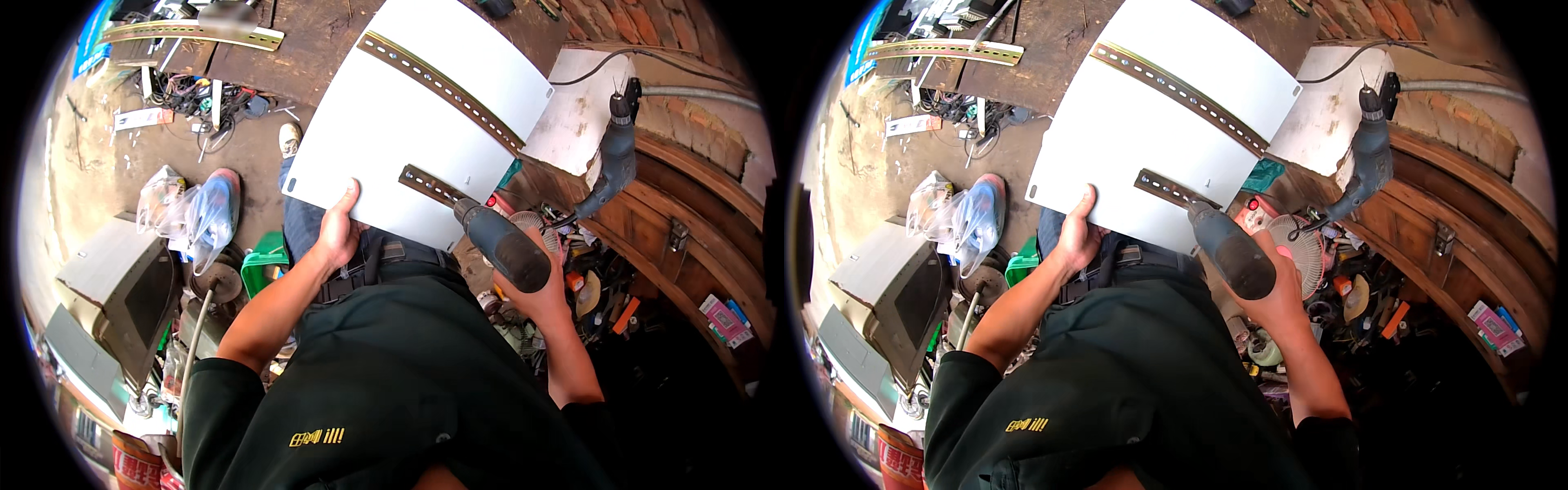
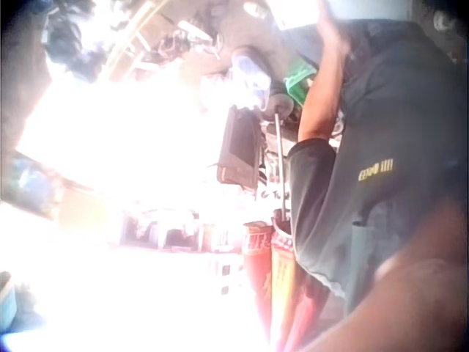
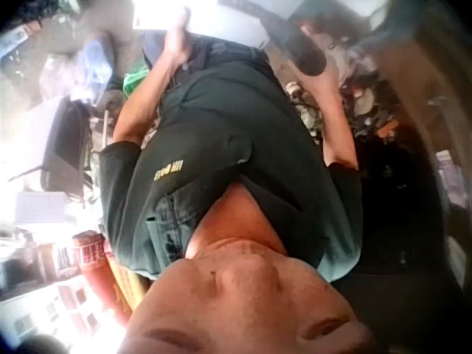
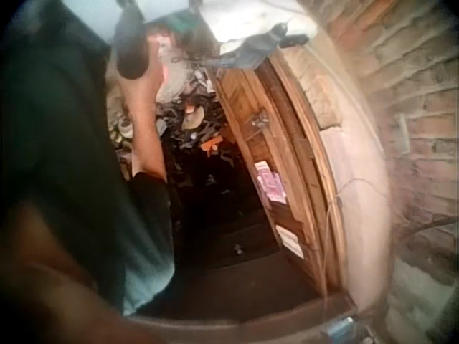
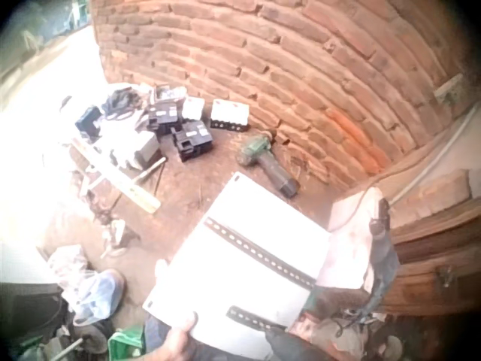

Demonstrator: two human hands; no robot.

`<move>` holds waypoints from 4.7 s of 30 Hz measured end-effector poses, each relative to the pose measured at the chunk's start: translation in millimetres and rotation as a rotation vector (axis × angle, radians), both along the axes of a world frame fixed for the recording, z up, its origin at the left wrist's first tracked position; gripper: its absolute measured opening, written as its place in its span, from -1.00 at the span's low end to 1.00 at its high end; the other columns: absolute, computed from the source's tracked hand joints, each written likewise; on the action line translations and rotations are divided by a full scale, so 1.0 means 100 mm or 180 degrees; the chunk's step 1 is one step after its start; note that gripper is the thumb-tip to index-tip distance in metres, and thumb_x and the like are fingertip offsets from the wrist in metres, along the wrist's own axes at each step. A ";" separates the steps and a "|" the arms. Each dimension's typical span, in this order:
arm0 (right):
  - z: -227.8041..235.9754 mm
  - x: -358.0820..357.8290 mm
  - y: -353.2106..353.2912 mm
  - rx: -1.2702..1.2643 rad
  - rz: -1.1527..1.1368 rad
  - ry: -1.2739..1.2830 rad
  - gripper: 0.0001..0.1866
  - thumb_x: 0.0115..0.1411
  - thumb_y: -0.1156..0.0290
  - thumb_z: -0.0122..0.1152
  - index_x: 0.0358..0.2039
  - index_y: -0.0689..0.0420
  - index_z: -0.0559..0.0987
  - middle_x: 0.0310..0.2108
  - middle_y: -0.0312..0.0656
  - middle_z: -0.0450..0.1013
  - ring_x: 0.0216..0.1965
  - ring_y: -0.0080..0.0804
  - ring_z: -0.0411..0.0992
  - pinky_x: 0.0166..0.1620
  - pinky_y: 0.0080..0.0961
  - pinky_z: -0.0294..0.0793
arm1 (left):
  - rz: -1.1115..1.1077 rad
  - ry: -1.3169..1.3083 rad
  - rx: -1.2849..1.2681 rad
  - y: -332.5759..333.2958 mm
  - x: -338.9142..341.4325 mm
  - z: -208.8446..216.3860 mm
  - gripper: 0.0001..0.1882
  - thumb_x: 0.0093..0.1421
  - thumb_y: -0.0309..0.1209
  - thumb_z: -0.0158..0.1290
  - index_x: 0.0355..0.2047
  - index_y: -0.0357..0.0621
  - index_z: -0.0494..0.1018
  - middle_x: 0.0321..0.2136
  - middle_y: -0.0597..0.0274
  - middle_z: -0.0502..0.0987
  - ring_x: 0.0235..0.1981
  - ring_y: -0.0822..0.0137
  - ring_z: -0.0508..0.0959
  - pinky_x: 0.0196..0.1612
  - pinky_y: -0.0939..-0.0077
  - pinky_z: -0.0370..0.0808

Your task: The person uses a corded drill to fasten two metal DIN rails onto a white panel. They then pick up several circuit breakers and a black electrical component, placing them onto the panel to align with the rails.

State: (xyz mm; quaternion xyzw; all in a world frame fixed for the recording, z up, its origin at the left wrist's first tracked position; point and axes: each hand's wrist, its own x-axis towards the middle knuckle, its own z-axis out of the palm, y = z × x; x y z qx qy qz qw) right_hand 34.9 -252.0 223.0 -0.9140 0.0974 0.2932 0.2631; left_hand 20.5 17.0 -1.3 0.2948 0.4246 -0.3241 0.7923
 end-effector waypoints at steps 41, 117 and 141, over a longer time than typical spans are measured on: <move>0.39 0.22 -0.21 0.0114 0.0603 -0.0487 -0.48 -0.13 0.41 0.45 -0.07 0.07 0.55 -0.36 -0.03 0.56 -0.27 0.07 0.55 -0.25 -0.23 0.49 | -0.0971 0.0034 0.0409 0.35 0.11 0.21 -0.43 0.28 0.00 0.19 0.11 -0.14 0.44 -0.10 0.26 0.61 -0.19 0.33 0.60 -0.05 0.39 0.50; -0.27 -1.10 0.00 0.0753 -0.1944 -0.1044 -0.55 -0.05 0.51 0.49 -0.14 0.17 0.49 -0.33 -0.18 0.57 -0.26 -0.45 0.58 -0.16 -0.41 0.54 | -0.1704 0.0711 -0.0880 -1.19 0.42 0.57 -0.86 0.42 -0.35 0.00 -0.10 0.00 0.52 -0.12 0.36 0.65 -0.10 0.46 0.61 0.02 0.52 0.49; -0.09 -0.43 -0.33 0.0792 -0.1306 -0.0420 -0.62 -0.03 0.50 0.42 -0.16 0.26 0.56 -0.33 -0.17 0.60 -0.27 -0.48 0.56 -0.15 -0.44 0.53 | -0.2406 -0.0707 0.0740 0.65 -0.32 0.17 -0.19 0.19 -0.06 0.29 0.27 -0.37 0.31 0.20 -0.03 0.42 0.18 0.21 0.43 0.27 0.35 0.30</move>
